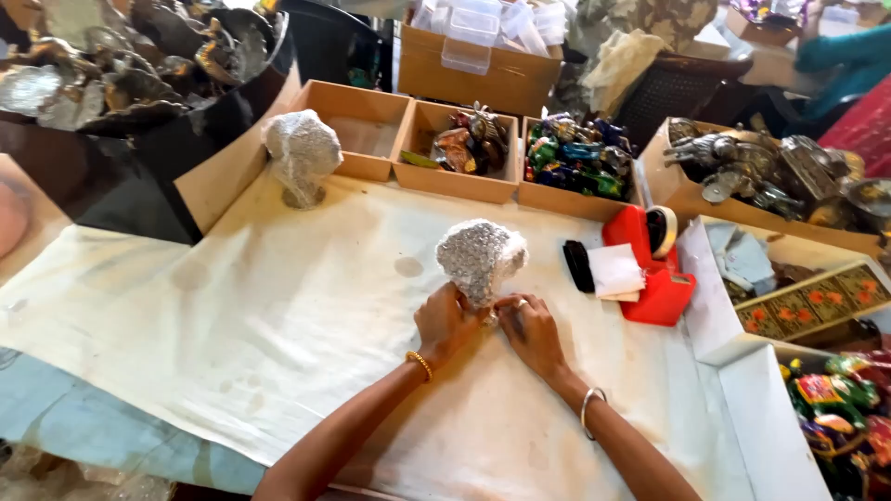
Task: Cleaning and dusting small metallic ornaments and decorative items using a small brush and cloth.
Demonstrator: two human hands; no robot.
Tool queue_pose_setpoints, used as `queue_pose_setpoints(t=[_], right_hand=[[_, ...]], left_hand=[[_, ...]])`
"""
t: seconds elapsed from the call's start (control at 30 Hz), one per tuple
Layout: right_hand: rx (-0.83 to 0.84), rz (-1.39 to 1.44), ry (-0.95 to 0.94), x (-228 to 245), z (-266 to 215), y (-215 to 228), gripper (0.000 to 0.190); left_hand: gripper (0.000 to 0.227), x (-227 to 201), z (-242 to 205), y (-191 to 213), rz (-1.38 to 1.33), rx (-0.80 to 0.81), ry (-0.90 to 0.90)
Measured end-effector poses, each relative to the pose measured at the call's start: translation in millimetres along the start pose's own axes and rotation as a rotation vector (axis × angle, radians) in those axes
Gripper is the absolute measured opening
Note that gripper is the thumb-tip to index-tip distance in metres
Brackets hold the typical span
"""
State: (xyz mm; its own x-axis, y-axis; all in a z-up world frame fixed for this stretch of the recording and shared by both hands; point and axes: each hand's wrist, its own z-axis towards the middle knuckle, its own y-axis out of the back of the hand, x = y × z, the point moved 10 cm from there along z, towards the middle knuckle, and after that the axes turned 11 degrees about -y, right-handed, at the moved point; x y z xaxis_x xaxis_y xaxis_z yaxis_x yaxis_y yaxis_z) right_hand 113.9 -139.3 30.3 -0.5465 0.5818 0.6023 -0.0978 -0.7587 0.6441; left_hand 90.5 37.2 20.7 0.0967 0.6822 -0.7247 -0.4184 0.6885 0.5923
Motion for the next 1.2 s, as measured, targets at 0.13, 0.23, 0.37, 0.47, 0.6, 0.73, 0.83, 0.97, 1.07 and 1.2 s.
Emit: queue_pose_setpoints(t=[0.13, 0.23, 0.37, 0.47, 0.6, 0.73, 0.83, 0.97, 1.07, 1.2], right_hand=[[0.028, 0.041, -0.009, -7, 1, -5, 0.019], [0.018, 0.017, -0.009, -5, -2, -6, 0.026], [0.006, -0.060, -0.038, 6, -2, -1, 0.023], [0.035, -0.094, -0.089, 2, -1, -2, 0.024], [-0.007, -0.154, -0.017, 1, -3, -6, 0.024], [-0.021, -0.158, -0.007, -1, -5, -10, 0.023], [-0.008, -0.201, -0.002, 0, -5, -10, 0.023], [0.011, -0.278, 0.019, 1, -8, -14, 0.031], [0.041, -0.324, 0.082, 1, -14, -19, 0.047], [0.167, -0.387, 0.068, -7, -22, -27, 0.064]], left_hand=[[0.031, 22, 11, -10, -0.016, -0.058, -0.077], [0.024, 23, 17, 0, 0.091, -0.131, -0.201], [0.023, 46, 29, 17, -0.004, -0.055, -0.111], [0.026, 48, 38, 69, -0.015, -0.140, -0.131], [0.029, 147, 65, 134, -0.225, -0.303, -0.026], [0.034, 249, 97, 208, -0.215, -0.420, 0.057], [0.039, 266, 107, 261, -0.033, -0.550, 0.100], [0.038, 270, 113, 268, -0.067, -0.627, 0.051], [0.038, 283, 121, 254, 0.122, -0.648, -0.048], [0.035, 279, 108, 251, 0.199, -0.685, -0.074]])
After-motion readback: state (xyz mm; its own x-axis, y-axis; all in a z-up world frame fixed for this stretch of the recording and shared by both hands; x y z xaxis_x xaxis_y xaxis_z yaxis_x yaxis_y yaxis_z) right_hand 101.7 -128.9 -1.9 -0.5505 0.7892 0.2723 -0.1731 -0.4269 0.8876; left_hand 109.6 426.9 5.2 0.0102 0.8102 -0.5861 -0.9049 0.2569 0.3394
